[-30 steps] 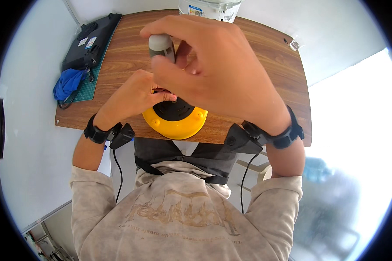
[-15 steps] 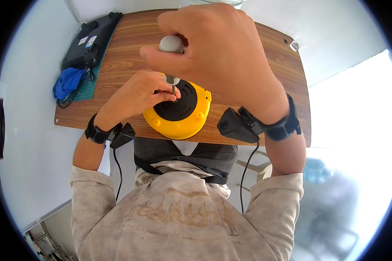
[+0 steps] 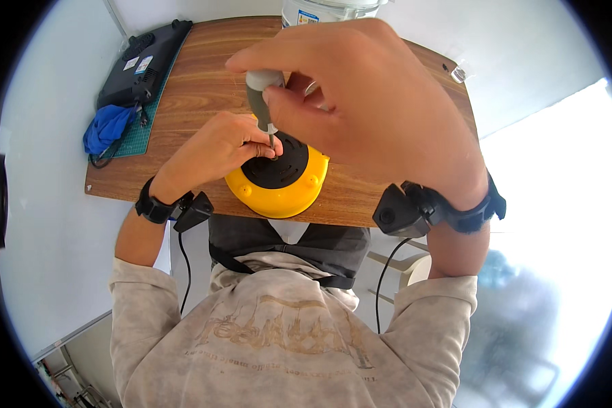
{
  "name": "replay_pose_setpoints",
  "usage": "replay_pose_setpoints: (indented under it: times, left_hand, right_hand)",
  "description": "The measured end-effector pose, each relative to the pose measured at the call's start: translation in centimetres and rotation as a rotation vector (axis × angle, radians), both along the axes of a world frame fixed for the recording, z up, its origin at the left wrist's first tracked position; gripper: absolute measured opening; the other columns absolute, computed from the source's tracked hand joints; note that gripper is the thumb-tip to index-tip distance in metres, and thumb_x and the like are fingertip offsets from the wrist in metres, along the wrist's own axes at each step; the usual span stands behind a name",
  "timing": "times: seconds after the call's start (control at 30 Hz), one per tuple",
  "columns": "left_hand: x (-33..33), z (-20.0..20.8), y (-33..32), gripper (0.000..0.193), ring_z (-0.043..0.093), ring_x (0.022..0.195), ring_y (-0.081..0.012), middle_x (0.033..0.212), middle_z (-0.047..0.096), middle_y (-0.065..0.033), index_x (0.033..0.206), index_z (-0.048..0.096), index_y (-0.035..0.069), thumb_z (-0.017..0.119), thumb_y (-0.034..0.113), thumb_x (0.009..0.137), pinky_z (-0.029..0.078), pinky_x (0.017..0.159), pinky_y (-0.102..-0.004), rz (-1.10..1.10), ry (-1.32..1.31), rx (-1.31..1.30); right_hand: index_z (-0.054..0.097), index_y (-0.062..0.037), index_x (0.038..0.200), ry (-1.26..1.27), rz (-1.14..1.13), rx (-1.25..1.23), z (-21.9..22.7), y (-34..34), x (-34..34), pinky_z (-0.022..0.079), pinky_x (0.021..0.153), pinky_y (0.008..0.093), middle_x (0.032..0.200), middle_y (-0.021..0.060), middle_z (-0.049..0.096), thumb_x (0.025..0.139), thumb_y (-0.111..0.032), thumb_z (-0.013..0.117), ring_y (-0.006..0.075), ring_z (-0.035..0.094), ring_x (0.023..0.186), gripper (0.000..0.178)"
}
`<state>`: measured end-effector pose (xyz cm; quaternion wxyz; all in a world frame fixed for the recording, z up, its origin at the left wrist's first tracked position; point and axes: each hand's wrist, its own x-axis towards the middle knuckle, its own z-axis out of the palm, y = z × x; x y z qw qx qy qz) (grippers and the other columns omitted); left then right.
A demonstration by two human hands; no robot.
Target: The person uses a screwdriver to tighten screws on the bottom of a yellow pot, then places a glass lid on top. They then pick up a black appliance and place it on the table.
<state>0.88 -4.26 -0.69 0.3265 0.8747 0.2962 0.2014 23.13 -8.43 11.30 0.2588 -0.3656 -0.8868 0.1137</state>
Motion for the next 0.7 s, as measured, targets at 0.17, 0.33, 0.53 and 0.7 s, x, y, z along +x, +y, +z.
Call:
replay_pose_setpoints:
  times: [0.17,0.33,0.53,0.7]
  left_hand:
    - [-0.1,-0.6,0.1,0.013,0.062,0.078,-0.03,0.086,0.069,-0.0153,0.097,0.077,0.004,0.07,0.013,0.09,0.048,0.073,-0.0387,-0.012,-0.038,-0.022]
    - [-0.1,0.1,-0.2,0.015,0.069,0.08,-0.031,0.088,0.073,-0.0154,0.093,0.075,0.002,0.069,0.014,0.091,0.054,0.075,-0.0368,-0.027,0.011,0.089]
    - [-0.7,1.1,0.0,0.026,0.069,0.089,-0.0293,0.1,0.074,-0.0143,0.112,0.071,0.003,0.073,0.019,0.091,0.053,0.081,-0.0362,-0.032,0.124,-0.032]
    - [-0.5,3.6,-1.1,0.037,0.068,0.1,-0.0197,0.108,0.068,-0.0055,0.123,0.065,0.002,0.078,0.013,0.09,0.054,0.092,-0.0335,0.02,-0.312,-0.145]
  right_hand:
    - [0.073,-0.0038,0.11,-0.068,-0.023,0.128,0.0,1.1,0.1,0.056,0.066,0.024,0.088,0.0088,0.073,0.086,-0.017,0.08,0.0167,0.067,0.066,0.028]
    - [0.064,-0.0047,0.075,-0.19,-0.123,0.312,0.6,1.1,-1.6,0.034,0.046,0.0277,0.056,0.0041,0.053,0.081,-0.035,0.085,0.0151,0.046,0.046,0.038]
    - [0.051,-0.0049,0.057,-0.184,-0.119,0.399,-0.1,1.5,-1.9,0.026,0.045,0.0317,0.048,0.0048,0.041,0.079,-0.038,0.085,0.0177,0.037,0.043,0.052]
    - [0.052,-0.0056,0.056,-0.191,-0.167,0.482,-0.3,1.6,-2.0,0.028,0.045,0.0333,0.047,0.0047,0.041,0.079,-0.044,0.082,0.0215,0.037,0.042,0.054]
